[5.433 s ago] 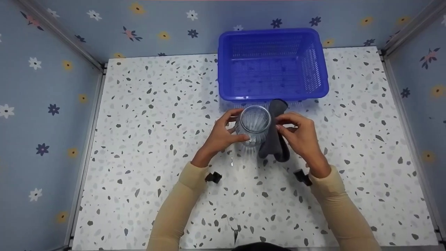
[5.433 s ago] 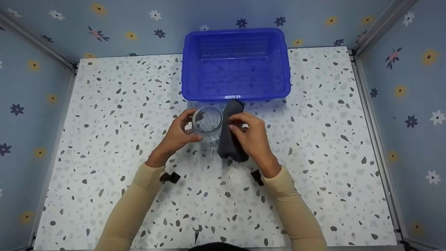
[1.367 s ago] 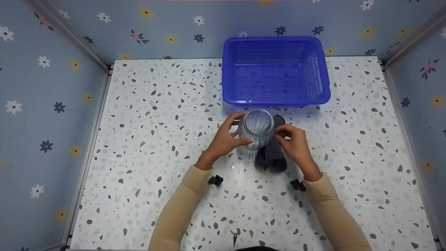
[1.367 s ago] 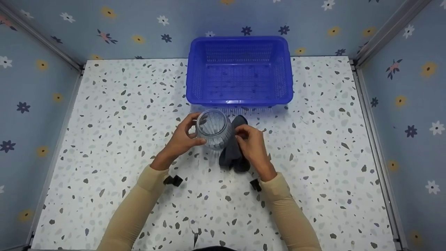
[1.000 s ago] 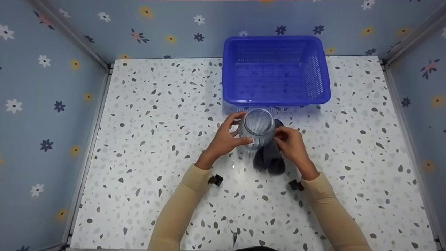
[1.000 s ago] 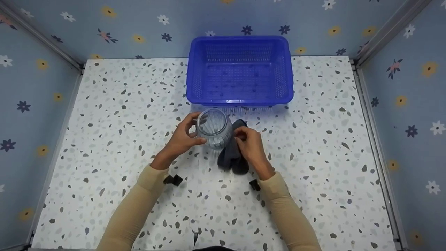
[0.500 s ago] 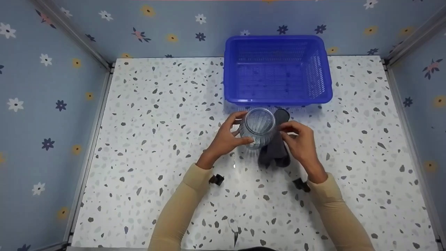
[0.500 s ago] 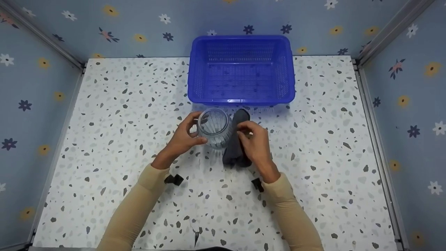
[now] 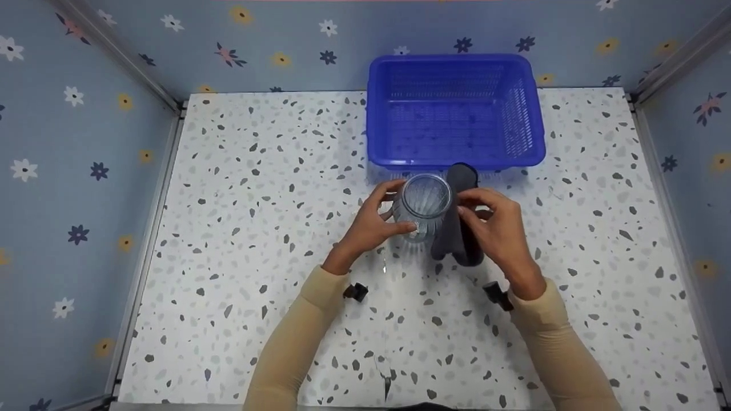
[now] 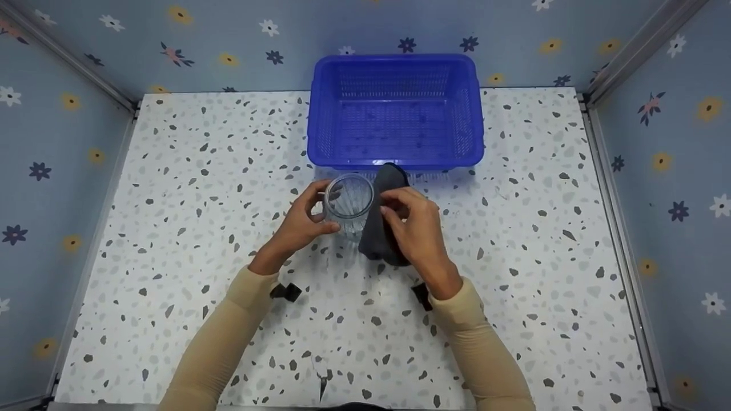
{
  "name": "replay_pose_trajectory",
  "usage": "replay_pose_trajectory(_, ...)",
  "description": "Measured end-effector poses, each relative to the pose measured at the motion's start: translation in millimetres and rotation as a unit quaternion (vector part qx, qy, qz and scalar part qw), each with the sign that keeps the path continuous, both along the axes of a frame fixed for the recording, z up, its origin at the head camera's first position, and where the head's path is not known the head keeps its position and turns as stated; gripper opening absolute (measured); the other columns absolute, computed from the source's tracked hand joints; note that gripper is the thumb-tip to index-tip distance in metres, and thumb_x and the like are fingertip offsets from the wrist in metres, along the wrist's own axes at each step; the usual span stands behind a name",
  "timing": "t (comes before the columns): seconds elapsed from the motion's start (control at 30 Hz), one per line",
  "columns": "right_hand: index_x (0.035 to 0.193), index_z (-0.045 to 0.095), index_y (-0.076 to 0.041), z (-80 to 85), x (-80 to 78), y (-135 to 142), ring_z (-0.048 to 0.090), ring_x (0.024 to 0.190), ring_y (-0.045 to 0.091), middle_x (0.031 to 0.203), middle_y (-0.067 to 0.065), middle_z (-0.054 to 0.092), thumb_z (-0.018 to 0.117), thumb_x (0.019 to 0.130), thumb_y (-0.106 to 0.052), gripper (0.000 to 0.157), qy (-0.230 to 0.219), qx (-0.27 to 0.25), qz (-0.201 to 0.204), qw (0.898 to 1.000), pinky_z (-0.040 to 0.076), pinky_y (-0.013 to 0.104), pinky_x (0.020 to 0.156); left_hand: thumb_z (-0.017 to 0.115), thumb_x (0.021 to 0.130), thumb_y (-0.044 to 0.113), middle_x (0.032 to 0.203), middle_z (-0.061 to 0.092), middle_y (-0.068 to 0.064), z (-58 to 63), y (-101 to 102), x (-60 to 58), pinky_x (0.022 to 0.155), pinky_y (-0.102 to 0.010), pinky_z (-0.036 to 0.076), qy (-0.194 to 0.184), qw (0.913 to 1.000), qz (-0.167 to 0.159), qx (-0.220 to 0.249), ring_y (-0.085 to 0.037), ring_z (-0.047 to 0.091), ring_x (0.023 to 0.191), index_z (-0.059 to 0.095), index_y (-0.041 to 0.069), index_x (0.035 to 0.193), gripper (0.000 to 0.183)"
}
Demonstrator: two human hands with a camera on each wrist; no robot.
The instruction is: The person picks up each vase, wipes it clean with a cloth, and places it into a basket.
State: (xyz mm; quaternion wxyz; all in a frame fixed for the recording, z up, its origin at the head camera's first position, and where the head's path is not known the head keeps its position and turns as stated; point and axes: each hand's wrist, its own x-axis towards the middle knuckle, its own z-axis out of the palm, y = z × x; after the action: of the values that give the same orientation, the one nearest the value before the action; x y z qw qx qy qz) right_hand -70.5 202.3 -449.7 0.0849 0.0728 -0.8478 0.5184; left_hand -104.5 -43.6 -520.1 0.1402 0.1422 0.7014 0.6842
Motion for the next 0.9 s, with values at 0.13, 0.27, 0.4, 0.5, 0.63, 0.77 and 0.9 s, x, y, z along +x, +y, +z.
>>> replay_pose_trajectory(0.13, 0.104, 0.077, 0.007, 0.7, -1.3, -0.1, 0.071, 0.092, 0.013, 0.102, 0.018, 0.076, 0.076, 0.090, 0.012, 0.015, 0.005, 0.006, 0.001, 1.000, 0.058, 0.013, 0.078, 0.090, 0.081, 0.011, 0.151, 0.048, -0.015, 0.0, 0.5, -1.3, 0.117, -0.044, 0.046, 0.002, 1.0000, 0.002, -0.001, -0.029, 0.047, 0.133, 0.044, 0.007, 0.157, 0.088)
replay_pose_trajectory(0.27, 0.102, 0.077, 0.008, -0.5, -2.5, 0.0, 0.072, 0.091, 0.020, 0.101, 0.018, 0.076, 0.075, 0.090, 0.013, 0.014, 0.011, 0.012, -0.002, 1.000, 0.057, 0.013, 0.077, 0.089, 0.082, 0.011, 0.150, 0.048, -0.014, 0.1, 0.7, -1.3, 0.117, -0.045, 0.046, 0.001, 1.0000, 0.001, 0.000, -0.029, 0.047, 0.133, 0.045, 0.007, 0.157, 0.088)
replay_pose_trajectory(0.4, 0.102, 0.076, 0.007, -3.4, -3.2, 1.1, 0.071, 0.091, 0.011, 0.100, 0.018, 0.075, 0.074, 0.091, 0.013, 0.013, 0.007, 0.011, -0.005, 1.000, 0.058, 0.014, 0.077, 0.089, 0.082, 0.011, 0.151, 0.047, -0.015, 0.2, 1.0, -0.7, 0.117, -0.047, 0.045, -0.001, 1.0000, -0.002, 0.003, -0.029, 0.046, 0.133, 0.045, 0.007, 0.157, 0.087)
replay_pose_trajectory(0.5, 0.102, 0.076, 0.007, -6.3, -3.2, 2.6, 0.068, 0.091, 0.006, 0.099, 0.017, 0.075, 0.074, 0.091, 0.013, 0.013, -0.001, 0.009, -0.008, 1.000, 0.058, 0.016, 0.076, 0.089, 0.082, 0.011, 0.151, 0.047, -0.014, 0.6, 1.6, -0.8, 0.117, -0.047, 0.046, 0.000, 1.0000, -0.002, 0.005, -0.028, 0.046, 0.132, 0.045, 0.007, 0.157, 0.087)
replay_pose_trajectory(0.63, 0.102, 0.076, 0.007, -13.0, -3.4, 4.3, 0.068, 0.091, 0.004, 0.099, 0.019, 0.075, 0.074, 0.091, 0.014, 0.013, -0.014, 0.000, -0.015, 1.000, 0.058, 0.015, 0.075, 0.090, 0.082, 0.011, 0.151, 0.047, -0.014, 0.0, 1.8, -1.2, 0.117, -0.047, 0.045, 0.001, 1.0000, -0.001, 0.006, -0.028, 0.047, 0.132, 0.046, 0.007, 0.157, 0.087)
replay_pose_trajectory(0.77, 0.101, 0.074, 0.010, -21.8, -3.8, 5.7, 0.066, 0.089, -0.002, 0.099, 0.021, 0.073, 0.072, 0.090, 0.016, 0.012, -0.031, -0.019, -0.015, 0.999, 0.057, 0.014, 0.074, 0.090, 0.081, 0.011, 0.151, 0.047, -0.014, -0.2, 1.4, -1.1, 0.118, -0.046, 0.045, -0.001, 1.0000, 0.000, 0.005, -0.028, 0.046, 0.134, 0.045, 0.007, 0.157, 0.088)
replay_pose_trajectory(0.9, 0.100, 0.073, 0.011, -33.4, -4.1, 7.0, 0.068, 0.088, 0.002, 0.098, 0.022, 0.072, 0.070, 0.091, 0.018, 0.012, -0.052, -0.029, -0.014, 0.998, 0.057, 0.013, 0.073, 0.090, 0.081, 0.011, 0.150, 0.047, -0.014, -1.0, 1.4, -0.8, 0.118, -0.046, 0.044, -0.005, 1.0000, 0.003, 0.003, -0.028, 0.046, 0.134, 0.045, 0.008, 0.157, 0.088)
